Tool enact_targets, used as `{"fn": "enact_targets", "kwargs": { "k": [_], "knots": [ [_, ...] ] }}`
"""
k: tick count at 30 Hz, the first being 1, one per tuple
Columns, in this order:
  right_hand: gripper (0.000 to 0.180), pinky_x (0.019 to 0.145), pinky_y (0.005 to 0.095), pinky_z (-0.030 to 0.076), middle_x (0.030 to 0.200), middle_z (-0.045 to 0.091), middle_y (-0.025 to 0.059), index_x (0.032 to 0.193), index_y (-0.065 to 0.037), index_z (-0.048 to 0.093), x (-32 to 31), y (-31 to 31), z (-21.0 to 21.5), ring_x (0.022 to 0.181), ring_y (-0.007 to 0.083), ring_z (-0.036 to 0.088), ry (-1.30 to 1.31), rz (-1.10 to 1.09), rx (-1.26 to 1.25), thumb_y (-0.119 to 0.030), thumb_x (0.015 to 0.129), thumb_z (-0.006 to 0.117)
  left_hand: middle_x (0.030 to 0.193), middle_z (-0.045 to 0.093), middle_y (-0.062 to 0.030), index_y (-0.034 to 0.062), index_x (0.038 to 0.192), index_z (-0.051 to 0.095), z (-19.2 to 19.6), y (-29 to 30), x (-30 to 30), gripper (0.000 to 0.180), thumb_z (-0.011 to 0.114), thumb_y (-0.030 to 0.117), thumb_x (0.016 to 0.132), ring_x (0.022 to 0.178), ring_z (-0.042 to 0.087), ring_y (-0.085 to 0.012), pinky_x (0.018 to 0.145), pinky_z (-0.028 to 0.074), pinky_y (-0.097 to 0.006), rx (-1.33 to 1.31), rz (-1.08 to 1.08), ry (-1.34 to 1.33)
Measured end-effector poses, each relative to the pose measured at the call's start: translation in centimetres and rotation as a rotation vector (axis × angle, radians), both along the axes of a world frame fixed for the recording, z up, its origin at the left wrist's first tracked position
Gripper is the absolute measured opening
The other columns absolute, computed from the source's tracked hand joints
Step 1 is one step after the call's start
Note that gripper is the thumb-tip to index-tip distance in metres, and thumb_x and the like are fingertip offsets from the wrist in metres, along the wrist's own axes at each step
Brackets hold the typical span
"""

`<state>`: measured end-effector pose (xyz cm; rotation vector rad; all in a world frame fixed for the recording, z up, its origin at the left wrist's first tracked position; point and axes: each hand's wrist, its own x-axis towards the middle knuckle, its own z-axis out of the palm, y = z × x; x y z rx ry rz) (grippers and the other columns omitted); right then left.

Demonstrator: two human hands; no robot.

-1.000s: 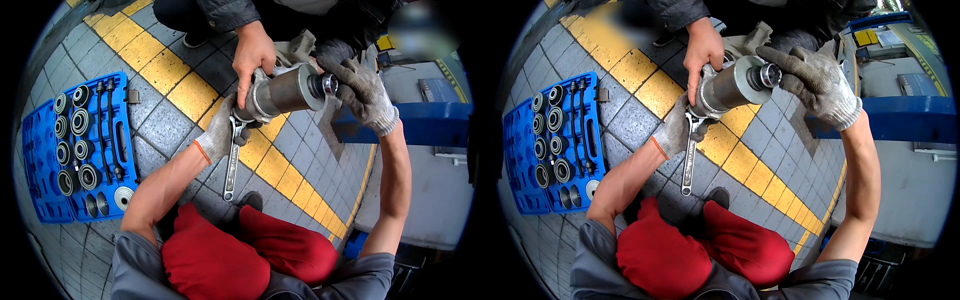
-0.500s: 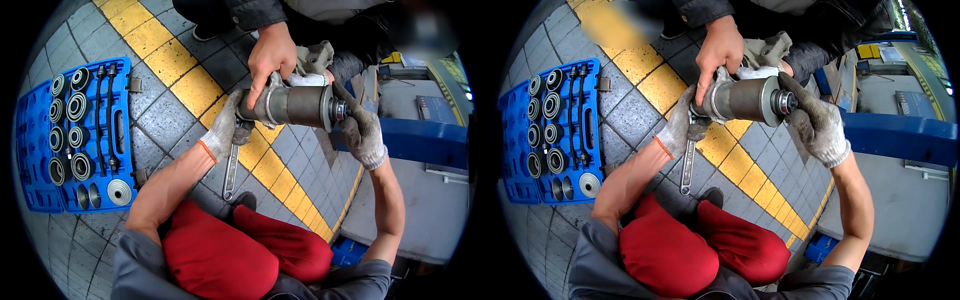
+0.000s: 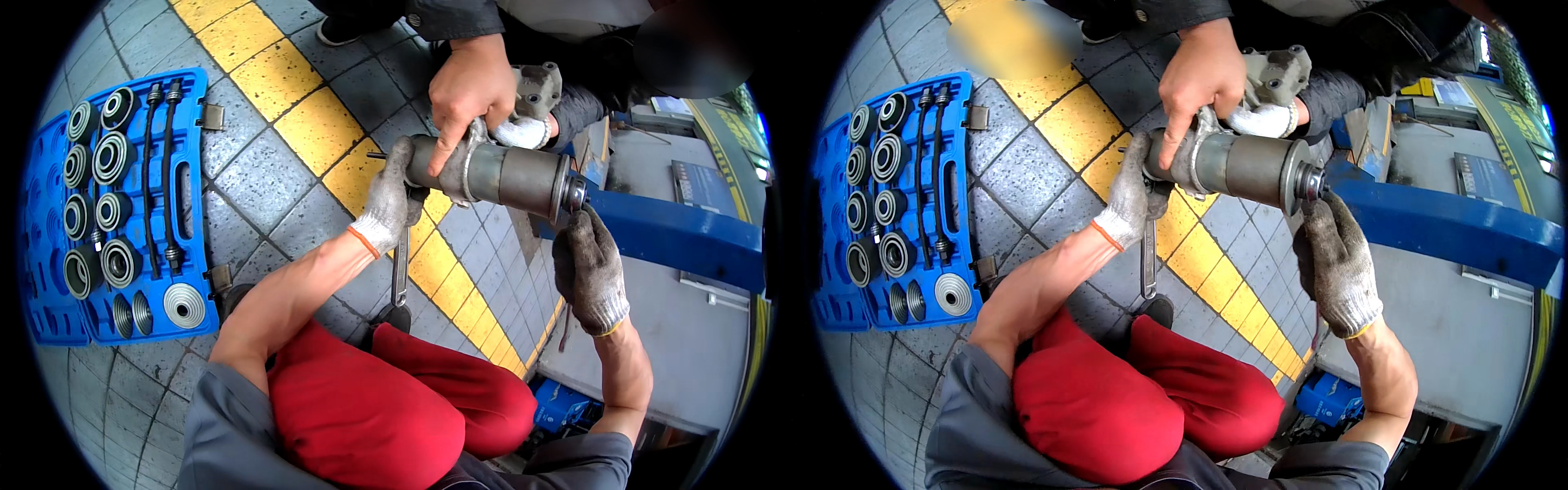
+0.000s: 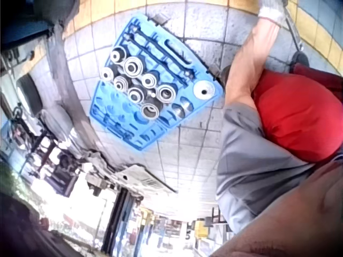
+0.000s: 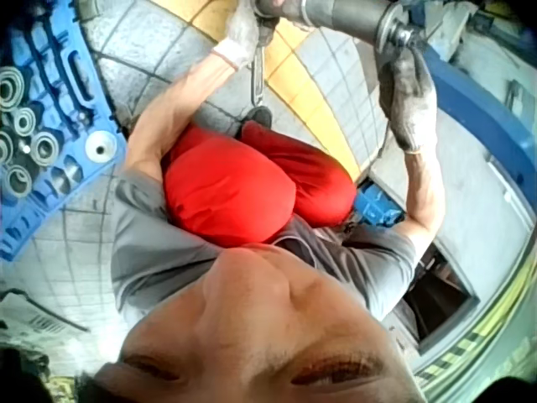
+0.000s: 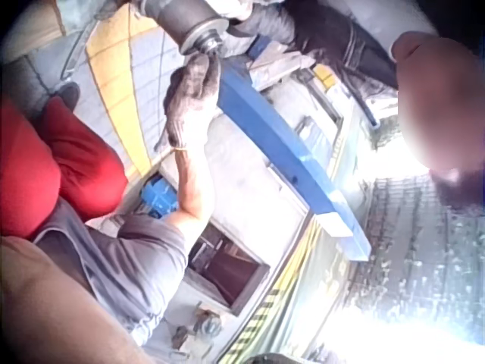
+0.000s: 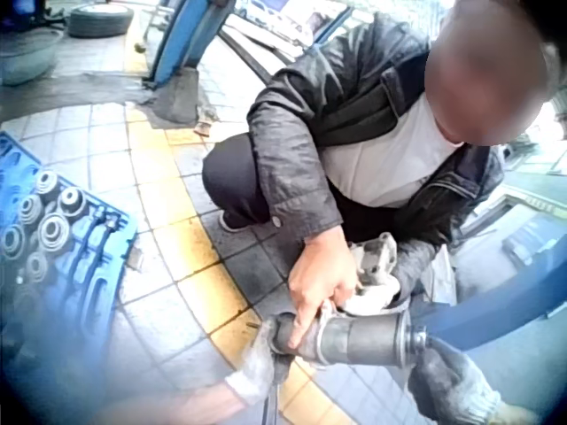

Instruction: The person sits on the floor and assembles a cylindrical mechanical component with a flange. They use a wrench to tighten bolts on the assembly while another person holds the part steady.

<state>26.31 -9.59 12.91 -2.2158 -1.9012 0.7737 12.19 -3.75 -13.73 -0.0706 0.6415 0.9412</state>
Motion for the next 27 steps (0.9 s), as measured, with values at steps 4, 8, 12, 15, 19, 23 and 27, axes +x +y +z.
{"fn": "enact_targets", "kwargs": {
  "k": [4,8,12,15,19,23,27],
  "knots": [
    [0.023,0.045,0.0214,0.03,0.07,0.044,-0.0072,0.119,-0.017,0.057,-4.4,-0.5,1.4,0.051,0.0044,0.039,0.505,-0.726,-0.188,-0.037,0.107,0.054,0.072,0.057,0.0036,0.0191,0.104,0.062,-0.2,-0.1,0.3,0.051,0.039,0.065,0.105,0.043,0.039,-0.0073,0.037,0.026,-0.026,0.031,-0.017,-0.021],
    [0.031,0.046,0.023,0.031,0.072,0.047,-0.0065,0.122,-0.012,0.058,-5.0,-0.1,2.7,0.053,0.0041,0.039,0.43,-0.67,-0.239,-0.039,0.109,0.051,0.066,0.055,0.0043,0.0198,0.099,0.062,-1.1,0.3,1.3,0.055,0.035,0.066,0.105,0.041,0.04,-0.0071,0.036,0.027,-0.026,0.034,0.025,-0.098],
    [0.027,0.06,0.0319,0.046,0.091,0.061,0.0093,0.124,-0.001,0.059,-1.4,-1.3,4.1,0.066,0.0193,0.055,-0.381,0.181,0.08,-0.013,0.099,0.06,0.055,0.048,0.004,0.0208,0.091,0.061,0.1,-0.2,0.0,0.057,0.033,0.068,0.104,0.035,0.036,-0.0094,0.034,0.026,-0.027,-0.004,-0.106,-0.039],
    [0.03,0.07,0.0395,0.054,0.096,0.066,0.0184,0.123,0.005,0.061,-0.6,0.5,4.9,0.075,0.0291,0.064,-0.186,-0.089,-0.096,-0.009,0.096,0.06,0.054,0.046,0.0047,0.0206,0.086,0.059,0.3,0.2,-0.1,0.059,0.032,0.07,0.104,0.035,0.035,-0.0096,0.034,0.025,-0.027,0.003,-0.132,-0.051],
    [0.038,0.067,0.0444,0.051,0.079,0.066,0.0177,0.113,0.005,0.062,2.8,4.0,4.4,0.069,0.033,0.062,-0.197,0.183,0.02,-0.032,0.107,0.053,0.052,0.045,0.0064,0.0219,0.08,0.056,0.5,0.1,0.6,0.06,0.031,0.072,0.102,0.036,0.036,-0.009,0.035,0.025,-0.027,0.1,-0.201,-0.139],
    [0.031,0.067,0.0438,0.052,0.083,0.067,0.0212,0.107,0.001,0.065,4.6,7.4,4.4,0.075,0.0404,0.065,-0.375,0.644,0.25,-0.029,0.102,0.056,0.052,0.041,0.0055,0.0215,0.084,0.055,1.1,0.9,0.4,0.059,0.033,0.073,0.102,0.034,0.032,-0.0082,0.033,0.023,-0.026,0.059,-0.185,-0.114],
    [0.035,0.074,0.0488,0.053,0.087,0.069,0.0238,0.113,0.002,0.067,5.1,10.4,5.2,0.082,0.0446,0.066,-0.449,0.824,0.243,-0.029,0.098,0.062,0.054,0.043,0.0049,0.0218,0.088,0.056,1.3,1.2,0.0,0.057,0.032,0.071,0.103,0.035,0.033,-0.0087,0.034,0.023,-0.026,0.131,-0.222,-0.137]
  ]
}}
